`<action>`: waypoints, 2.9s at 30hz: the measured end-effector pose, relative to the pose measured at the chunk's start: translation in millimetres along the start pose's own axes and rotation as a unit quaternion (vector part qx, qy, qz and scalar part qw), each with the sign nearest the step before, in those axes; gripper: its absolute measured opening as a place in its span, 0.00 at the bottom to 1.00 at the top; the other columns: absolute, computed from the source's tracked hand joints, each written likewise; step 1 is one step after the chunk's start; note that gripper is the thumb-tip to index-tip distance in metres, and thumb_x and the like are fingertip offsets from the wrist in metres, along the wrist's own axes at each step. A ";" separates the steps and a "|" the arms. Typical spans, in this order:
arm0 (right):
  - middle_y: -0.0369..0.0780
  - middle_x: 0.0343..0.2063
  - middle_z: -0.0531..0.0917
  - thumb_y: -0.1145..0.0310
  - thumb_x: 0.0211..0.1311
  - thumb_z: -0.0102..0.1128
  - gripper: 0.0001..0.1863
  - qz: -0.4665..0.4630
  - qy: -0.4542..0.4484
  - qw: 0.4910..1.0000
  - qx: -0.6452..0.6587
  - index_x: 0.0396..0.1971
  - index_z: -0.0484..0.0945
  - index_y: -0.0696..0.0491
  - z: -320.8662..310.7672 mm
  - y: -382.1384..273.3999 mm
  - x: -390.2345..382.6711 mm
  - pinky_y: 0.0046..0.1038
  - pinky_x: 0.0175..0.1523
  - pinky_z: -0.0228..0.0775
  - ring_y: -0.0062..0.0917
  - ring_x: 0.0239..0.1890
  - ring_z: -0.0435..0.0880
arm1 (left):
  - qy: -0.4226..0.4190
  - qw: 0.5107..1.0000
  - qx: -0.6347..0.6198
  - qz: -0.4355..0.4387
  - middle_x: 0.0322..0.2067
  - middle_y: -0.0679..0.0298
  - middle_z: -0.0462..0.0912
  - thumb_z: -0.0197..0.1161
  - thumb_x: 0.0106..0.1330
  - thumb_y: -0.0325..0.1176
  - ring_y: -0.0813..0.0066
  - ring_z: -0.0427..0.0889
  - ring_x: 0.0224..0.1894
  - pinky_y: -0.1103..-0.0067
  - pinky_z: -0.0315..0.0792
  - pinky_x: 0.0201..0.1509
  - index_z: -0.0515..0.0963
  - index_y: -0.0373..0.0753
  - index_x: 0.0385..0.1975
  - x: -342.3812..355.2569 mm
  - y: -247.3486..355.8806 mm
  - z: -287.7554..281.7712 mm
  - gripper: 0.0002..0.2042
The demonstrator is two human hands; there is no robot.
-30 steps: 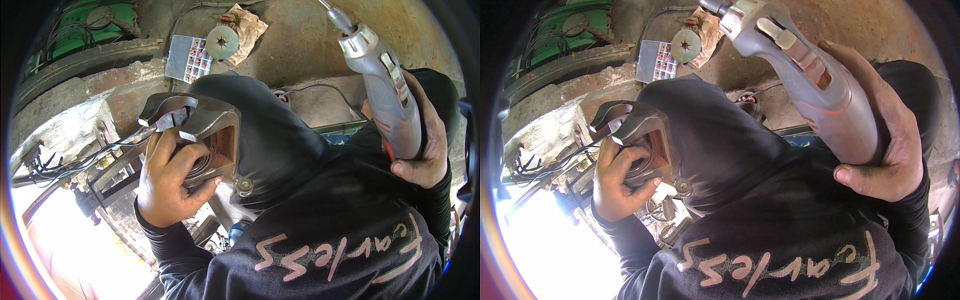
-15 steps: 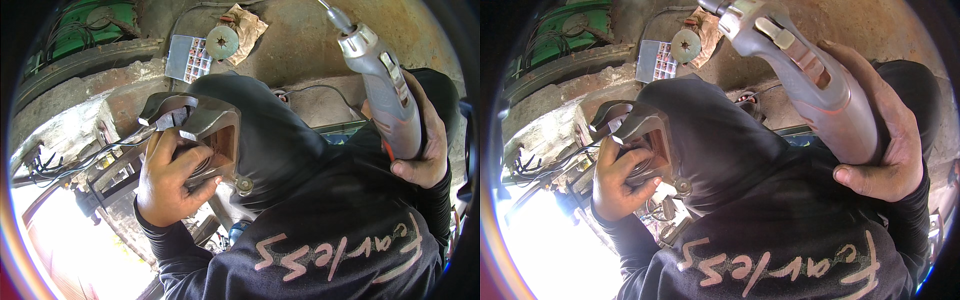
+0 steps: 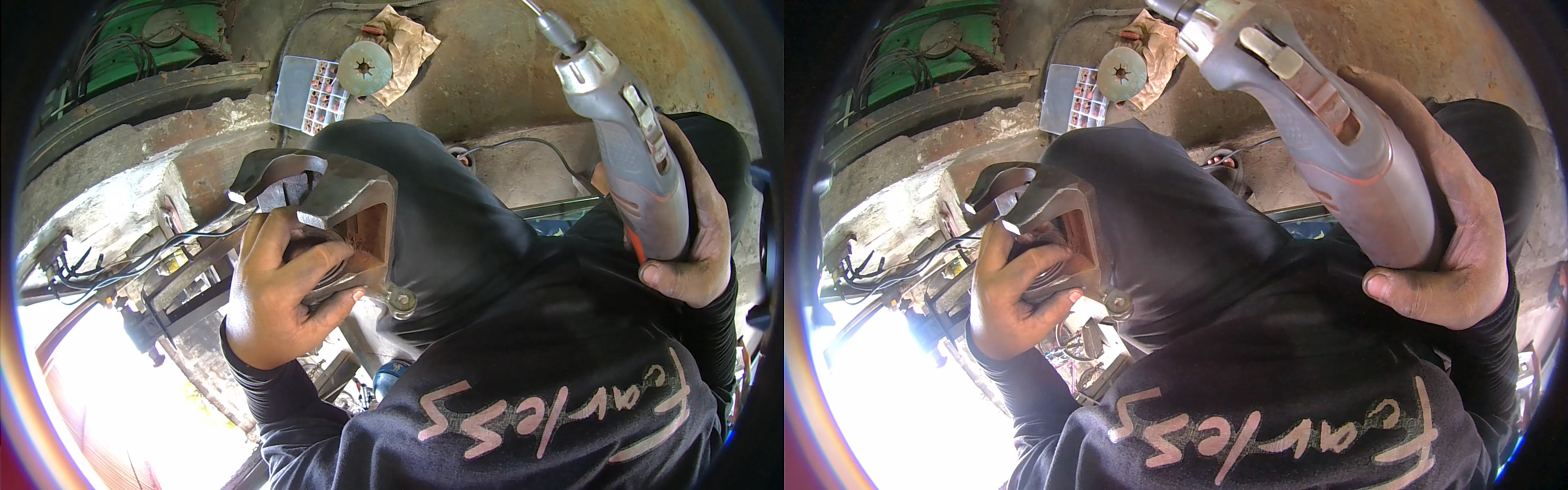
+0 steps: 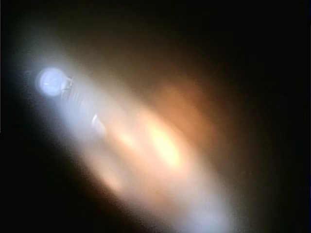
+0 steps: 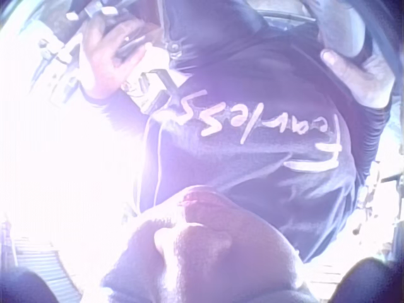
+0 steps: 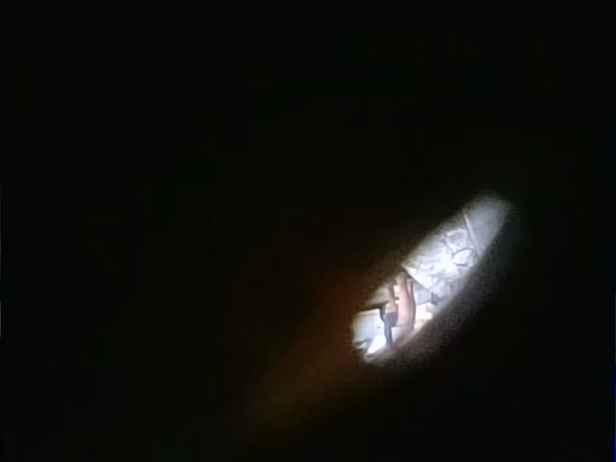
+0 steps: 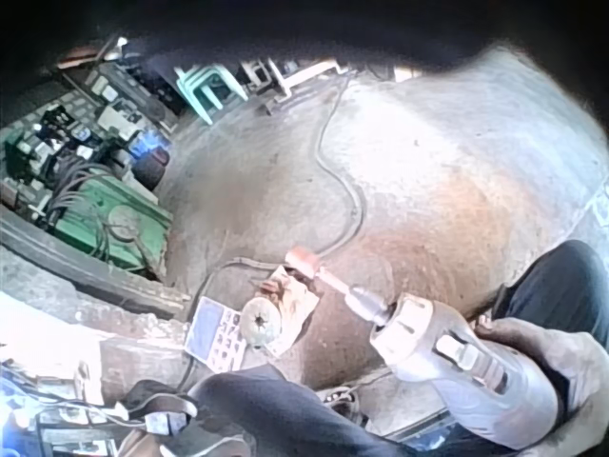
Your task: The person sits on the floor and uses a rotary tool to grind a metal part held in a bench vise. They adjust the tool and the part, then wipe the part with a cloth.
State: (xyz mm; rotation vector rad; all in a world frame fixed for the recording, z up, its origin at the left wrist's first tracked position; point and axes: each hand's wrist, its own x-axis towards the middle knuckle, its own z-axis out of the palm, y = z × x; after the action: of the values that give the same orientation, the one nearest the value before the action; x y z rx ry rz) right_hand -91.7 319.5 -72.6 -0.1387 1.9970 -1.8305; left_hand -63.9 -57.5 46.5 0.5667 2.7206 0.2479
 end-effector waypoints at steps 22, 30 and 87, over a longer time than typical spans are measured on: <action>0.51 0.63 0.74 0.58 0.42 0.76 0.56 -0.042 -0.066 0.996 0.036 0.70 0.59 0.68 1.2 -7.2 -11.8 0.33 0.72 0.56 0.35 0.67 0.72 | 0.059 0.997 -0.027 0.051 0.37 0.58 0.85 0.77 0.42 0.32 0.59 0.82 0.41 0.68 0.76 0.47 0.83 0.35 0.32 10.1 0.9 10.1 0.16; 0.55 0.59 0.77 0.75 0.35 0.72 0.49 -0.201 -0.183 0.956 -0.110 0.67 0.67 0.64 3.8 -21.0 -8.2 0.35 0.63 0.69 0.46 0.56 0.81 | 0.112 0.993 -0.030 0.021 0.32 0.58 0.78 0.78 0.39 0.28 0.57 0.78 0.35 0.67 0.75 0.39 0.80 0.34 0.27 9.7 10.9 14.3 0.15; 0.42 0.28 0.74 0.68 0.46 0.69 0.40 -0.201 -0.192 0.848 -0.451 0.67 0.73 0.43 38.6 -56.0 2.7 0.32 0.28 0.79 0.31 0.23 0.81 | 0.352 0.930 -0.106 0.023 0.26 0.54 0.85 0.59 0.69 0.57 0.56 0.86 0.33 0.67 0.81 0.40 0.73 0.35 0.16 2.7 30.5 36.0 0.29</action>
State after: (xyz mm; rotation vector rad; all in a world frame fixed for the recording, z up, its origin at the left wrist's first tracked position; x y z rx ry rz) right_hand -91.5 275.8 -20.5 -1.1675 2.4414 -0.7645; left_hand -42.1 -25.2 19.8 0.5535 3.2889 0.9008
